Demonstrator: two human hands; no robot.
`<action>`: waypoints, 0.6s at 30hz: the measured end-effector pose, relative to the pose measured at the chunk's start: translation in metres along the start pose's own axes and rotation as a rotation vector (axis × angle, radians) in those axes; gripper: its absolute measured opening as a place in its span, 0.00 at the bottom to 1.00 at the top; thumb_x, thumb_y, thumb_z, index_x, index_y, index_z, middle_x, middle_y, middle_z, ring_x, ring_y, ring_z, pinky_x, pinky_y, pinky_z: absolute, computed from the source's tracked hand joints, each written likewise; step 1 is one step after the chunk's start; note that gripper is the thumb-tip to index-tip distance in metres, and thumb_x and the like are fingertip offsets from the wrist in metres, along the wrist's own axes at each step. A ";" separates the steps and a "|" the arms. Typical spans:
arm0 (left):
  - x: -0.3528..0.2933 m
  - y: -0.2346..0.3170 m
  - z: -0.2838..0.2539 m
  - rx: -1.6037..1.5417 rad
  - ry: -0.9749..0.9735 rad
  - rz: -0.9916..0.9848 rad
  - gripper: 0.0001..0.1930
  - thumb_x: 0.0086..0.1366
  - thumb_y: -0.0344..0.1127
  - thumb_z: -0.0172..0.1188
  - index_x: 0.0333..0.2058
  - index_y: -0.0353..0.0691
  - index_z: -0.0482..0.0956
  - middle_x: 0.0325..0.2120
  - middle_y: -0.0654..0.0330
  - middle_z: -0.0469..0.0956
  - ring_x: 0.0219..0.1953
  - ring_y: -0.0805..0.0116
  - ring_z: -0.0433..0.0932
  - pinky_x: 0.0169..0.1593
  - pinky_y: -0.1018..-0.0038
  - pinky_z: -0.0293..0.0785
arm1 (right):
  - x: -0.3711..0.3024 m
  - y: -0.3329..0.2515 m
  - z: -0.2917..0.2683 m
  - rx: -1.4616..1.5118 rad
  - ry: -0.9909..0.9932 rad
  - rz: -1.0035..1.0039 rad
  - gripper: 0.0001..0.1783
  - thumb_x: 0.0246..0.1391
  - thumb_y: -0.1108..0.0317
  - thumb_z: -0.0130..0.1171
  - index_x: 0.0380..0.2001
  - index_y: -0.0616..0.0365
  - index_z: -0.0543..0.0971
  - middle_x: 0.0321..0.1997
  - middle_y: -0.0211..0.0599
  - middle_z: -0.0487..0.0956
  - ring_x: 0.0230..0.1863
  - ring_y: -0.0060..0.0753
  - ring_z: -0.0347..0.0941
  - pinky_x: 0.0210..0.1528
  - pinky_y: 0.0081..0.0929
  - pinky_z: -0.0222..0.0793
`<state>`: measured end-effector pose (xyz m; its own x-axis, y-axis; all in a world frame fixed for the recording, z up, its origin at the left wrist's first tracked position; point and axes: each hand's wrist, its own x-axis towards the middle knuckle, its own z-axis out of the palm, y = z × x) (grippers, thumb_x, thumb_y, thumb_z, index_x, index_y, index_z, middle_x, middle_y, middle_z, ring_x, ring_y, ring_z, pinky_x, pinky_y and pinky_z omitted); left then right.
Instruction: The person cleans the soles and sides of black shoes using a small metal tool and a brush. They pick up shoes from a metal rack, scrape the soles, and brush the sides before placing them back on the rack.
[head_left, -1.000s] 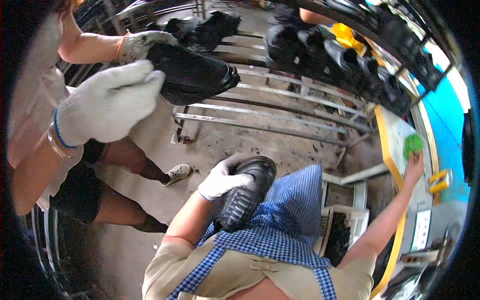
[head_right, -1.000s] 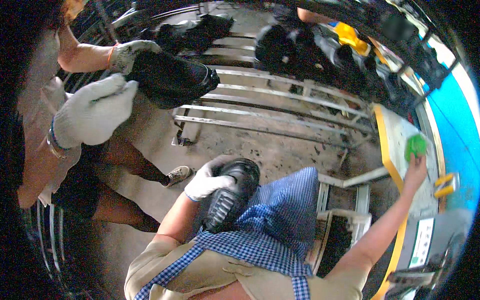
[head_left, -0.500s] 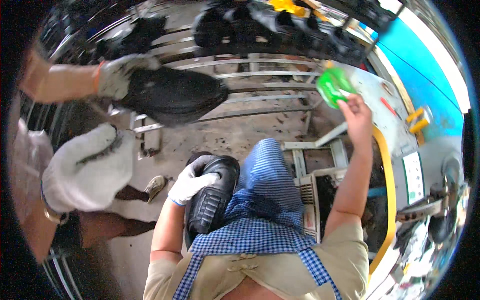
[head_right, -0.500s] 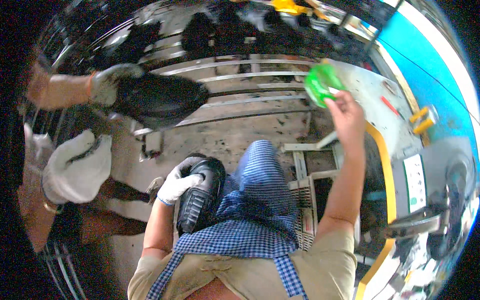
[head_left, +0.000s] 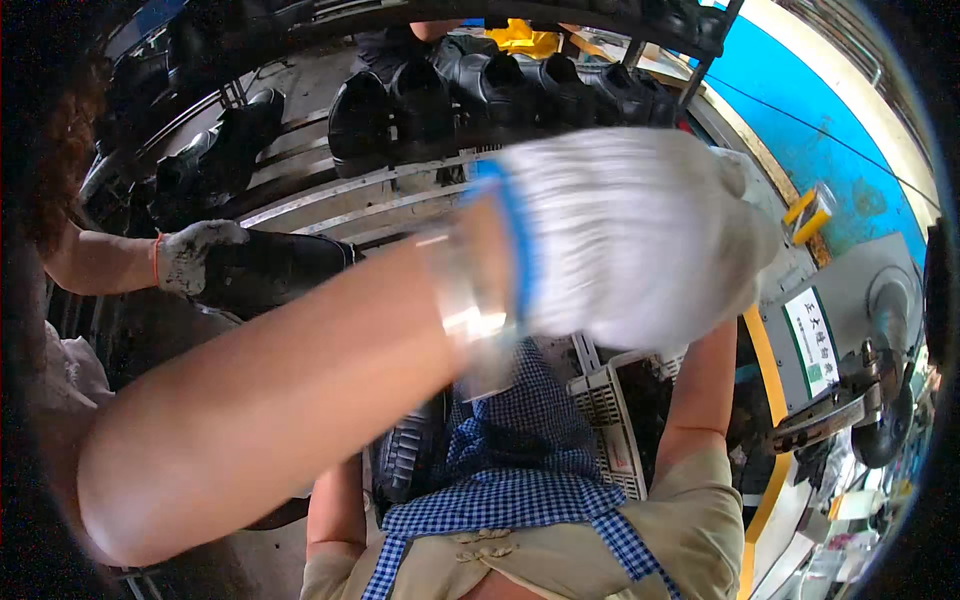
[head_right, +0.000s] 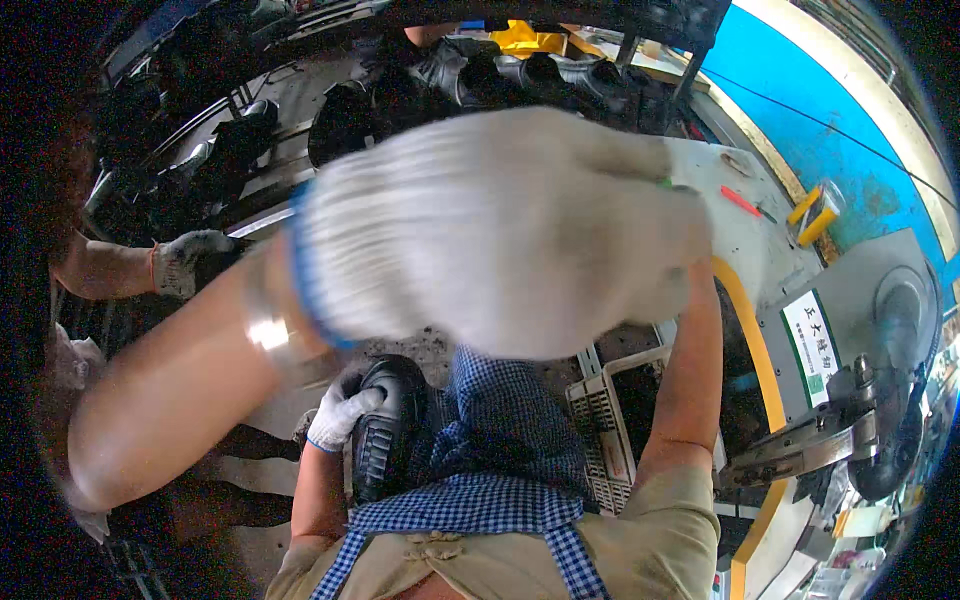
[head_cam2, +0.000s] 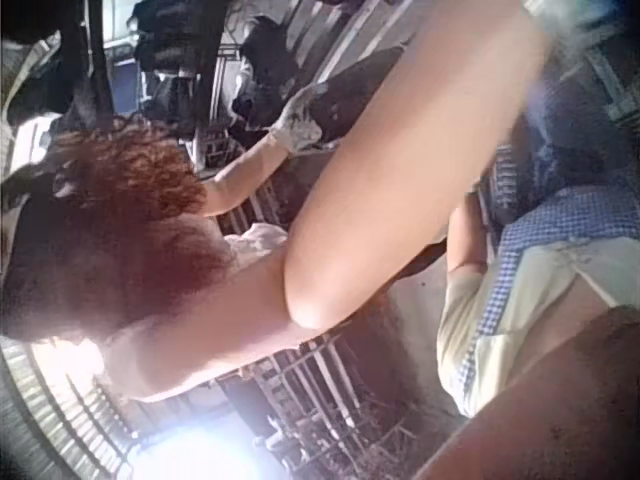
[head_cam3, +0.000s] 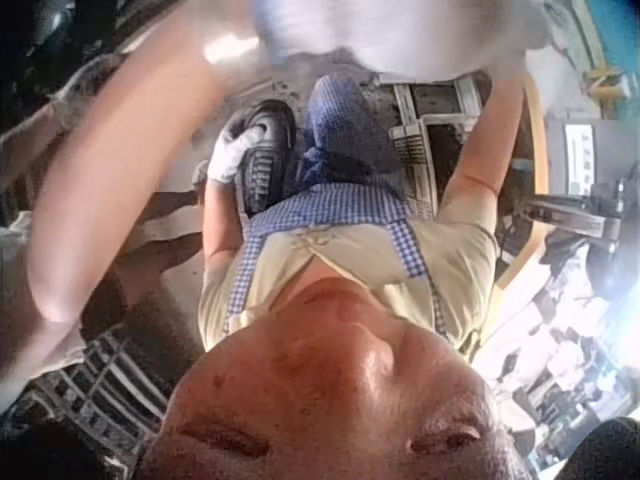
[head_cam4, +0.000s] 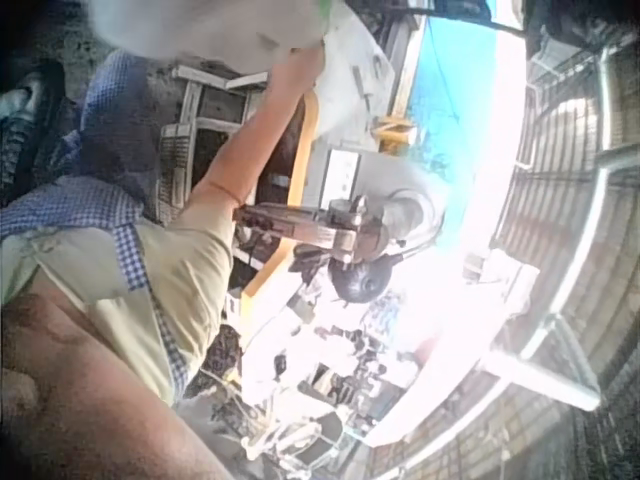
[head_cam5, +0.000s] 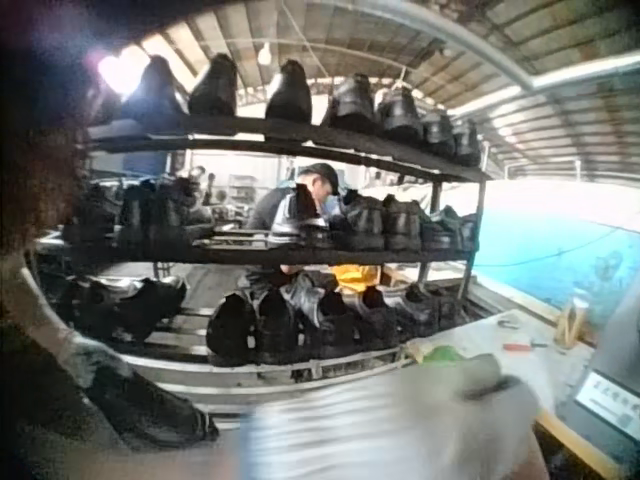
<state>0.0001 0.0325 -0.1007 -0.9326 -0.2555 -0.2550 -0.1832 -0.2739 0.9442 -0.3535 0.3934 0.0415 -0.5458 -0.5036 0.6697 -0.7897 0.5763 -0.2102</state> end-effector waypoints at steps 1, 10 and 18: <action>-0.004 0.000 0.000 -0.029 0.021 0.018 0.34 0.49 0.42 0.73 0.53 0.32 0.72 0.46 0.57 0.78 0.48 0.66 0.75 0.56 0.69 0.69 | 0.002 -0.002 0.003 0.145 0.013 0.005 0.22 0.46 0.63 0.67 0.43 0.62 0.76 0.37 0.47 0.79 0.40 0.45 0.76 0.44 0.37 0.69; -0.029 -0.020 -0.028 -0.065 0.176 0.100 0.34 0.52 0.43 0.70 0.55 0.31 0.70 0.47 0.56 0.77 0.49 0.65 0.75 0.56 0.68 0.70 | 0.018 -0.033 0.003 0.056 -0.052 0.301 0.15 0.51 0.62 0.63 0.38 0.60 0.76 0.29 0.44 0.79 0.31 0.47 0.76 0.36 0.37 0.69; -0.044 0.009 -0.016 -0.068 0.230 0.142 0.34 0.48 0.41 0.72 0.53 0.34 0.73 0.46 0.58 0.77 0.49 0.66 0.74 0.56 0.69 0.68 | 0.008 0.069 0.014 -0.098 0.024 0.357 0.18 0.51 0.57 0.63 0.42 0.54 0.78 0.32 0.44 0.81 0.35 0.47 0.78 0.40 0.39 0.71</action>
<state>0.0446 0.0262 -0.0841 -0.8508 -0.4975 -0.1694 -0.0272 -0.2802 0.9596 -0.4164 0.4202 0.0217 -0.7743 -0.2454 0.5833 -0.5198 0.7724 -0.3650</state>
